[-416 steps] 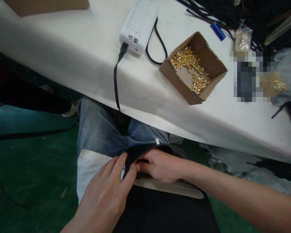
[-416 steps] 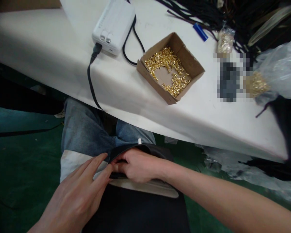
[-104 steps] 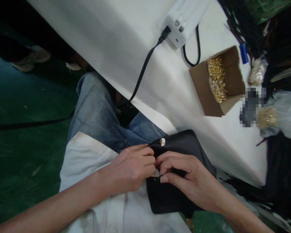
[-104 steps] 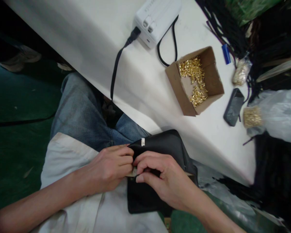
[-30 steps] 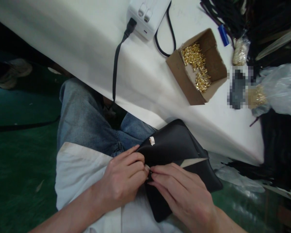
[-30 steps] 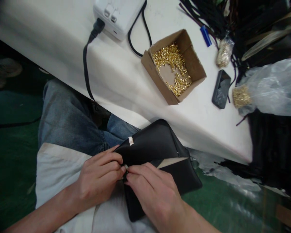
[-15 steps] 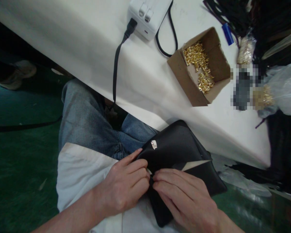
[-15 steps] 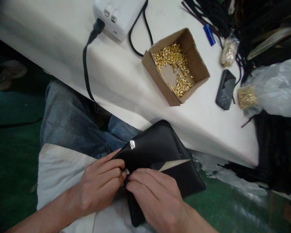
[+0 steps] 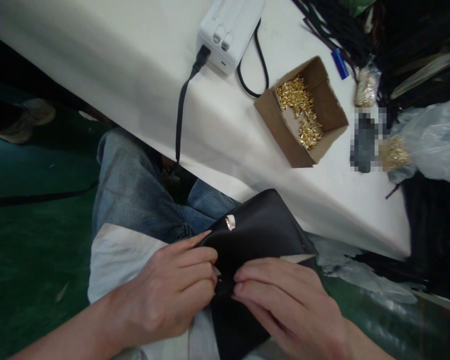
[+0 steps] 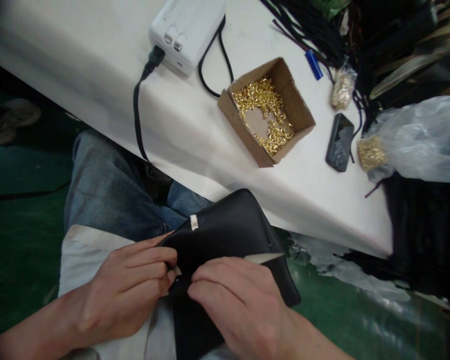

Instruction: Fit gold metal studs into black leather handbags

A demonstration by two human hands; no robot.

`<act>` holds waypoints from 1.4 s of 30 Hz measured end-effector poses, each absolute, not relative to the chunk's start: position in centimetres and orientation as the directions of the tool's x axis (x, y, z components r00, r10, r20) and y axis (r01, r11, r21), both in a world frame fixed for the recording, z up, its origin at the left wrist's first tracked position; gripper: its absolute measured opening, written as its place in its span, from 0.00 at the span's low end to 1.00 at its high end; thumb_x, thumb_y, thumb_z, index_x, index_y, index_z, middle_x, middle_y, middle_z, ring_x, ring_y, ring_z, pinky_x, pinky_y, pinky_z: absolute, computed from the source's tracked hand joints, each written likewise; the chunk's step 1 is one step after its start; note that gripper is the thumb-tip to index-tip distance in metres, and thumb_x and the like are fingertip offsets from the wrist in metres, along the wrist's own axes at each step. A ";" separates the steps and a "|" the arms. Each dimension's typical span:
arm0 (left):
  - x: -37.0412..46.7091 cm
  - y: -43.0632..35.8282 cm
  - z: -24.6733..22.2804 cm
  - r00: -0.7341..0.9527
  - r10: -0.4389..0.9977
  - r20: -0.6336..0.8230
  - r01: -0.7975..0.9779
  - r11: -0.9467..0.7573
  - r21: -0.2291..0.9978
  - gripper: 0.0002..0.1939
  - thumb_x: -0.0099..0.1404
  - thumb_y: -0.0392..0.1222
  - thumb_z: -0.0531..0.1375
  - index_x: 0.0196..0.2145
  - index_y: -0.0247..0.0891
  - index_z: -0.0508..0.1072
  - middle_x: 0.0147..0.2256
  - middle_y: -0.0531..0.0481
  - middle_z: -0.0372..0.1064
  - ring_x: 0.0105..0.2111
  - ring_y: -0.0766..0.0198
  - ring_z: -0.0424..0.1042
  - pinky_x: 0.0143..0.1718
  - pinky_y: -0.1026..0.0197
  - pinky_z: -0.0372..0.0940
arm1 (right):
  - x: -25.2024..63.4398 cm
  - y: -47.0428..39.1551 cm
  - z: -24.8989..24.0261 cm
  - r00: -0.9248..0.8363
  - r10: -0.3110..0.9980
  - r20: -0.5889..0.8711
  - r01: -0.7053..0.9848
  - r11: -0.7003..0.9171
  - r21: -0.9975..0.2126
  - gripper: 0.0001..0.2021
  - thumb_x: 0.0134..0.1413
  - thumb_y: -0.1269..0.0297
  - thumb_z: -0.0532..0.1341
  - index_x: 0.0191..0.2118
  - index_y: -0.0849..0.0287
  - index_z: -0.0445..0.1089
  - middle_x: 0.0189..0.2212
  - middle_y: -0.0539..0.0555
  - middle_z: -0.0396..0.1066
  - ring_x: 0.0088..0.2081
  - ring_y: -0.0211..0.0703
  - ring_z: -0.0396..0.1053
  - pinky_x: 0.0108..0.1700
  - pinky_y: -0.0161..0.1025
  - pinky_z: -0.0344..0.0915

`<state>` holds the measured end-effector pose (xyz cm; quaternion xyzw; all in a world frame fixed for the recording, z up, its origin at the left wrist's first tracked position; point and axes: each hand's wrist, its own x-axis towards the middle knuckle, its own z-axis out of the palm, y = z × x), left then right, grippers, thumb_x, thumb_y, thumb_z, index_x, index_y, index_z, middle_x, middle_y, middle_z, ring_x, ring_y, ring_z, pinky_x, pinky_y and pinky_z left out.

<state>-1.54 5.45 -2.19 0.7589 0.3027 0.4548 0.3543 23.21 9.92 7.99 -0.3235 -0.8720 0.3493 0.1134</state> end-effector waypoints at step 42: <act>-1.0 5.5 -2.7 0.527 0.719 0.454 0.122 -0.593 0.796 0.21 0.80 0.26 0.53 0.29 0.39 0.72 0.30 0.52 0.70 0.42 0.57 0.77 0.73 0.35 0.70 | 23.6 11.3 5.8 -0.853 0.518 -0.062 0.318 0.422 -0.849 0.11 0.70 0.80 0.61 0.50 0.61 0.77 0.47 0.57 0.84 0.49 0.45 0.83 0.54 0.41 0.82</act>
